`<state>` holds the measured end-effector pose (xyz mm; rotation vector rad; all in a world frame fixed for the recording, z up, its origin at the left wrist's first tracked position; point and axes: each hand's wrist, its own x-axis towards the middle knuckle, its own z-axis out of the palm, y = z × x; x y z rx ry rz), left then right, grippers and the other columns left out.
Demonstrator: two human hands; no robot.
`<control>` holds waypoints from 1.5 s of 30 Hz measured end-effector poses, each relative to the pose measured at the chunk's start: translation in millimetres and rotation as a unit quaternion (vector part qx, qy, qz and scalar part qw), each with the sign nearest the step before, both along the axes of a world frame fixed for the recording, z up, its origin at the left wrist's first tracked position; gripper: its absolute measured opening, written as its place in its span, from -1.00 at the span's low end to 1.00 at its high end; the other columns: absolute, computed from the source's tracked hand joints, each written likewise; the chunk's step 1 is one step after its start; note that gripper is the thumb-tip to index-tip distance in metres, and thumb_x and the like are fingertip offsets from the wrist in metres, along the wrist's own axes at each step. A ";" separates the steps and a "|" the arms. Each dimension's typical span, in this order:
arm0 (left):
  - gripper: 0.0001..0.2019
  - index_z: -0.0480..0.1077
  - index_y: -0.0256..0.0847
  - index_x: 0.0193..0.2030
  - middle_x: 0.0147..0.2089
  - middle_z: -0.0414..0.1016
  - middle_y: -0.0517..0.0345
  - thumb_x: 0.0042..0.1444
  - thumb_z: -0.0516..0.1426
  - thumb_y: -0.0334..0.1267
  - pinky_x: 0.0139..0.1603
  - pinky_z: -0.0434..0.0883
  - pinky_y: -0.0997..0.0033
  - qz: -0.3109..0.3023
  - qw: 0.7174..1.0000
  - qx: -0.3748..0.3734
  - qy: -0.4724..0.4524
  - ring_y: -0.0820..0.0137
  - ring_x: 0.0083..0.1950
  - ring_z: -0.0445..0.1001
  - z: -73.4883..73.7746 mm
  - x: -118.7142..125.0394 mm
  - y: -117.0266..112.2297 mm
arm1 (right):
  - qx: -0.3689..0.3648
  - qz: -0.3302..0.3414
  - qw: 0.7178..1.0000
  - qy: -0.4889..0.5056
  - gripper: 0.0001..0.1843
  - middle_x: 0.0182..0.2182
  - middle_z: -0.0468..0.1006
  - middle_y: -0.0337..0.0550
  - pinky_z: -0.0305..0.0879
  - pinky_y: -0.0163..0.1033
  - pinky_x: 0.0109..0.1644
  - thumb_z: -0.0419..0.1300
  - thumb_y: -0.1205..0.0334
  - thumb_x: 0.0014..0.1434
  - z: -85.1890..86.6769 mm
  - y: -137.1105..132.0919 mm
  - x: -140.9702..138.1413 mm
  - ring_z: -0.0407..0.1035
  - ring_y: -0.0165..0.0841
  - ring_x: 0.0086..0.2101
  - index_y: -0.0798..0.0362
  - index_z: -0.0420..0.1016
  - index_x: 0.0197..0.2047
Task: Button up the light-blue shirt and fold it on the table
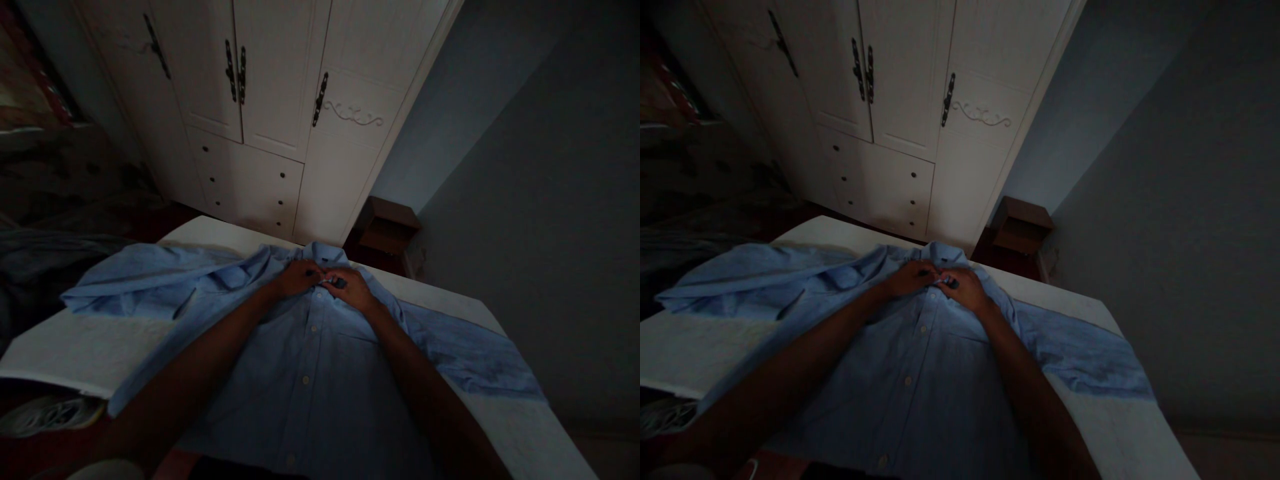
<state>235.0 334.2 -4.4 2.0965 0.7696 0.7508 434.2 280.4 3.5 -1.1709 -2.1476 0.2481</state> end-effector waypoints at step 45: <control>-0.77 0.48 -0.17 -0.11 -0.11 0.57 0.08 0.25 0.05 -0.16 0.10 0.27 0.25 0.010 0.989 0.097 0.115 0.27 -0.03 0.48 9.6 -5.9 -6.2 | 0.030 -0.045 0.998 0.020 -0.81 -0.22 0.56 -0.09 0.34 -0.08 -0.04 0.19 0.16 0.25 -7.4 -8.8 -12.3 0.42 -0.22 -0.23 -0.02 0.47 -0.08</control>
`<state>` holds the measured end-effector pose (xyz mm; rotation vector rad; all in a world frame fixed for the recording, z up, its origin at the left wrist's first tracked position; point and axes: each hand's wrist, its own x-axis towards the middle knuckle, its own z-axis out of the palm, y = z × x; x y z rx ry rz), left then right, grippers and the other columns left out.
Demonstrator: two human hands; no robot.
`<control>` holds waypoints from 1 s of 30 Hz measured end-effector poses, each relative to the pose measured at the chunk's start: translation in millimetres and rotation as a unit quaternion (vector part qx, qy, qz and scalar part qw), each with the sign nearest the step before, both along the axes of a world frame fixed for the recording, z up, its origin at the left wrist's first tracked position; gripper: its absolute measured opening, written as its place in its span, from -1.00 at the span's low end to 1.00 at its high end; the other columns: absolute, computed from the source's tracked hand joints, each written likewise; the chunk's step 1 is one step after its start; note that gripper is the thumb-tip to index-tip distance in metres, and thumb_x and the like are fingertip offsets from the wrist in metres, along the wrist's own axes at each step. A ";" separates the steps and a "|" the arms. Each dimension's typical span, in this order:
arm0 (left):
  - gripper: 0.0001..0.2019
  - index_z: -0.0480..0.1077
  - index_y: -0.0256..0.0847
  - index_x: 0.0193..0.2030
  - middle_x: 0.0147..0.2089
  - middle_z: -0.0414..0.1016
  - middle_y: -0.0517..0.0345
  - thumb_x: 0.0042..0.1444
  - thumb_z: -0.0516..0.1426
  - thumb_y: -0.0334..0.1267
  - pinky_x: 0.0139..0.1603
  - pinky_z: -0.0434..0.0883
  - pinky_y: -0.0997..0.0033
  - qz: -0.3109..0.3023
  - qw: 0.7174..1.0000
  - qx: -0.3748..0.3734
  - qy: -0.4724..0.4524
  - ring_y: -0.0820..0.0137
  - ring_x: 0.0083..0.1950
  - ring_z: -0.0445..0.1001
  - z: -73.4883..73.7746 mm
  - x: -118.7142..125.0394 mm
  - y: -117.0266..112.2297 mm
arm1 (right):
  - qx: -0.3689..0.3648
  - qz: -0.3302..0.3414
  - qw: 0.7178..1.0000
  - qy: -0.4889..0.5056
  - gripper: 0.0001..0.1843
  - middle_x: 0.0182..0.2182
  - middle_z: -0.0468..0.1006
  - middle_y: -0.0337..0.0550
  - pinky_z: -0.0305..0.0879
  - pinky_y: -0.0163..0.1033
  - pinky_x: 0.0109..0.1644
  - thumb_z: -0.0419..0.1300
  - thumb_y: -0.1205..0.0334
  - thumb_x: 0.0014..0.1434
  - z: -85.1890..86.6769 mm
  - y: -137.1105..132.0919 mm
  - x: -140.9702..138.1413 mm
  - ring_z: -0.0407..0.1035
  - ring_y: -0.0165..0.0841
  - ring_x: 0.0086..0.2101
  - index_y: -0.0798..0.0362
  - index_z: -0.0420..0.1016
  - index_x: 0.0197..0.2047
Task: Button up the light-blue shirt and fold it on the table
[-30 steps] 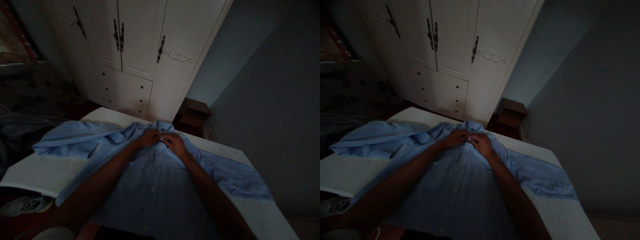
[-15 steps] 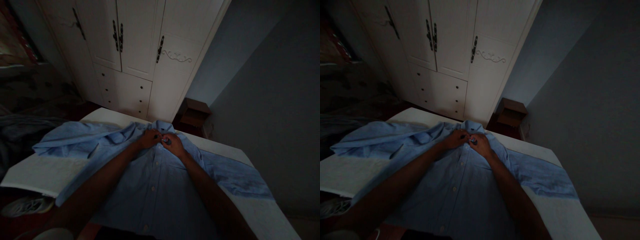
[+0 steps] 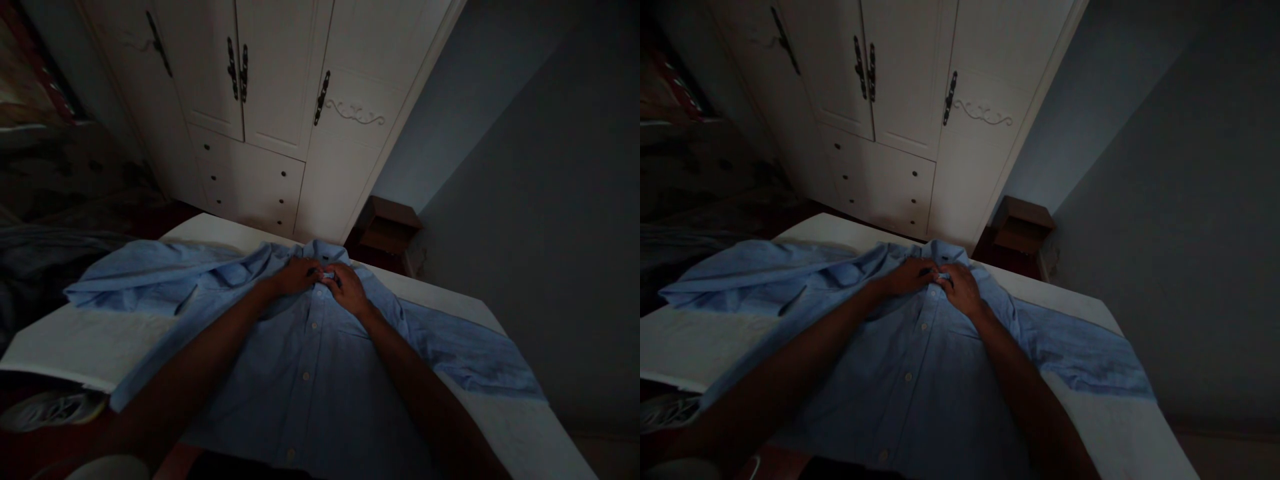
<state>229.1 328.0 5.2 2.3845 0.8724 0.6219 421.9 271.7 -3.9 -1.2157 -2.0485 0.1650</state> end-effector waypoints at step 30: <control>-0.67 0.39 -0.20 0.08 0.11 0.45 -0.09 0.32 -0.08 -0.18 0.16 0.21 0.13 0.111 0.983 0.141 -0.029 0.16 0.17 0.33 12.6 -7.3 -11.0 | 0.021 -0.054 0.991 0.119 -0.71 -0.16 0.56 -0.09 0.31 -0.11 0.02 0.21 0.01 0.23 2.1 7.1 3.7 0.41 -0.25 -0.18 -0.02 0.49 -0.06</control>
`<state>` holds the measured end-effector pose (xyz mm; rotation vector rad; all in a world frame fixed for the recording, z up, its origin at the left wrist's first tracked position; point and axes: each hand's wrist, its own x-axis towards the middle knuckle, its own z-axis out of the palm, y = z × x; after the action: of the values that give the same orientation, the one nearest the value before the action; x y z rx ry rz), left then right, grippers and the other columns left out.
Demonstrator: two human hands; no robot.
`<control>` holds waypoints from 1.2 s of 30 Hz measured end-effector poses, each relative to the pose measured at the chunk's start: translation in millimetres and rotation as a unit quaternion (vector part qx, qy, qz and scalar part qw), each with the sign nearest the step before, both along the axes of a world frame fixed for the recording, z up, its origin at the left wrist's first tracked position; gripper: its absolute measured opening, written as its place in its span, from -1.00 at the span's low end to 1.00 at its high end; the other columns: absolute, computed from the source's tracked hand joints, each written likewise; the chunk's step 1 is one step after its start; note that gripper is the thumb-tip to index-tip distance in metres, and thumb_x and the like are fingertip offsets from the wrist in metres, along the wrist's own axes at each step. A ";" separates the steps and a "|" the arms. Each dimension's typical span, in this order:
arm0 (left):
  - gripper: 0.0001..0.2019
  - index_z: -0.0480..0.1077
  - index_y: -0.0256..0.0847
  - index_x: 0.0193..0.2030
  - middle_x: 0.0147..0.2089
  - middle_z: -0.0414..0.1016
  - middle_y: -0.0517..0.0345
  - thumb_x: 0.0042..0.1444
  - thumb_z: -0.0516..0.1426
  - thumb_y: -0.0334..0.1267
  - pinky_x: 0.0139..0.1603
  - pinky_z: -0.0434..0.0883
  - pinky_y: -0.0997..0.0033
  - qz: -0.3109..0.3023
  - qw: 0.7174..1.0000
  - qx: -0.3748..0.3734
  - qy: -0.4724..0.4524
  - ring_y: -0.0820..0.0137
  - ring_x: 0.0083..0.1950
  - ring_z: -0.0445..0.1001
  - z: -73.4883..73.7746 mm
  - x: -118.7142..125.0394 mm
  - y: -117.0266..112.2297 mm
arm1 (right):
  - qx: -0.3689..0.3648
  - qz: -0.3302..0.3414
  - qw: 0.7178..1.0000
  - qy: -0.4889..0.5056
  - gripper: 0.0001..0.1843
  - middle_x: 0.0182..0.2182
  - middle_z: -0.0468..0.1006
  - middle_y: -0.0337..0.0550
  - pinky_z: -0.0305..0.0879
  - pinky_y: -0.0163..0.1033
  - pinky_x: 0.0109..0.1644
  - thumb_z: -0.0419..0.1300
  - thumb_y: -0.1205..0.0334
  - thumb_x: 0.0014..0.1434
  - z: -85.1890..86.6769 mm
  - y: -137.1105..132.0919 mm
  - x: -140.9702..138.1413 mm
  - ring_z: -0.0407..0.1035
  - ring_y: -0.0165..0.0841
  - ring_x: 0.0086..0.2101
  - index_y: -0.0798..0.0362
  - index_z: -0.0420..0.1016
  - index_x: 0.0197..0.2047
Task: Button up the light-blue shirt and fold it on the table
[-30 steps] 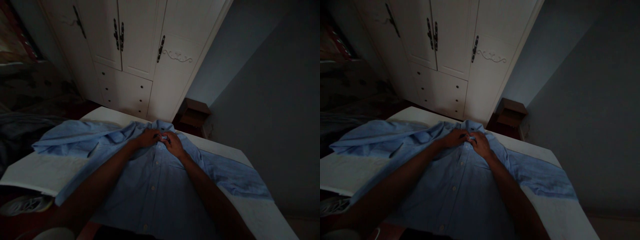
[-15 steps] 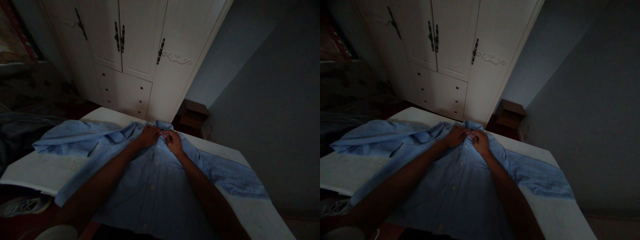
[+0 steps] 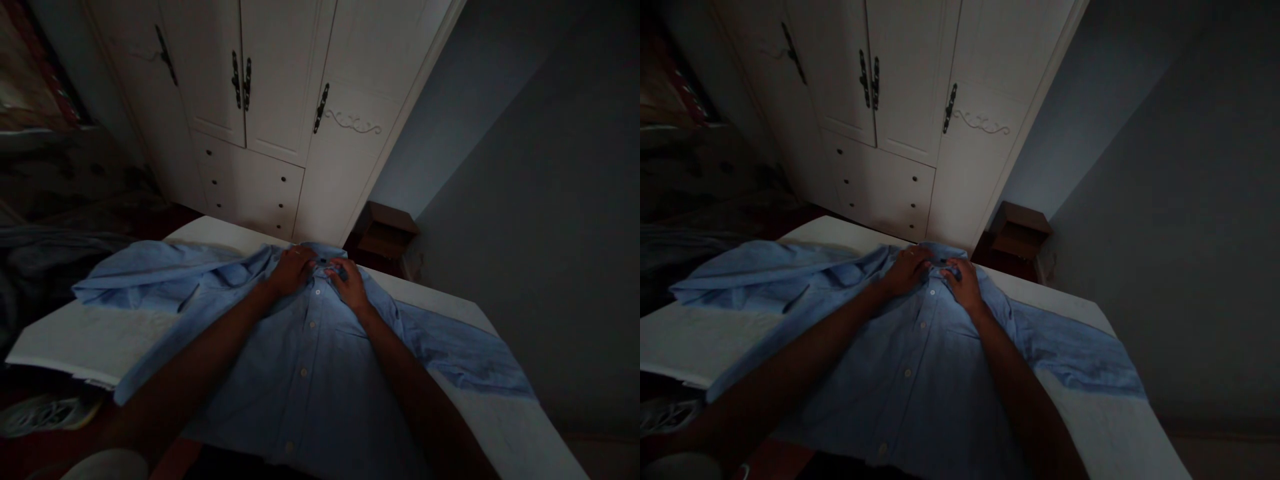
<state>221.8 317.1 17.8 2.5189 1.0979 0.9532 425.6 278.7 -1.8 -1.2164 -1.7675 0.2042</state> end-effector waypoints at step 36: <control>-0.36 0.48 -0.24 -0.05 -0.10 0.58 -0.18 0.30 -0.26 0.17 -0.14 0.39 0.21 0.272 0.924 -0.104 0.249 0.05 -0.07 0.54 17.8 -92.6 44.9 | -0.286 -0.298 0.900 -0.139 -0.63 -0.12 0.59 0.04 0.29 -0.18 -0.11 0.04 -0.07 0.30 11.1 38.8 52.8 0.47 -0.14 -0.09 0.02 0.43 -0.04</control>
<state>129.2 361.9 35.6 2.3689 2.0012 0.2471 478.4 317.5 9.2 -2.2524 -1.5142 0.2002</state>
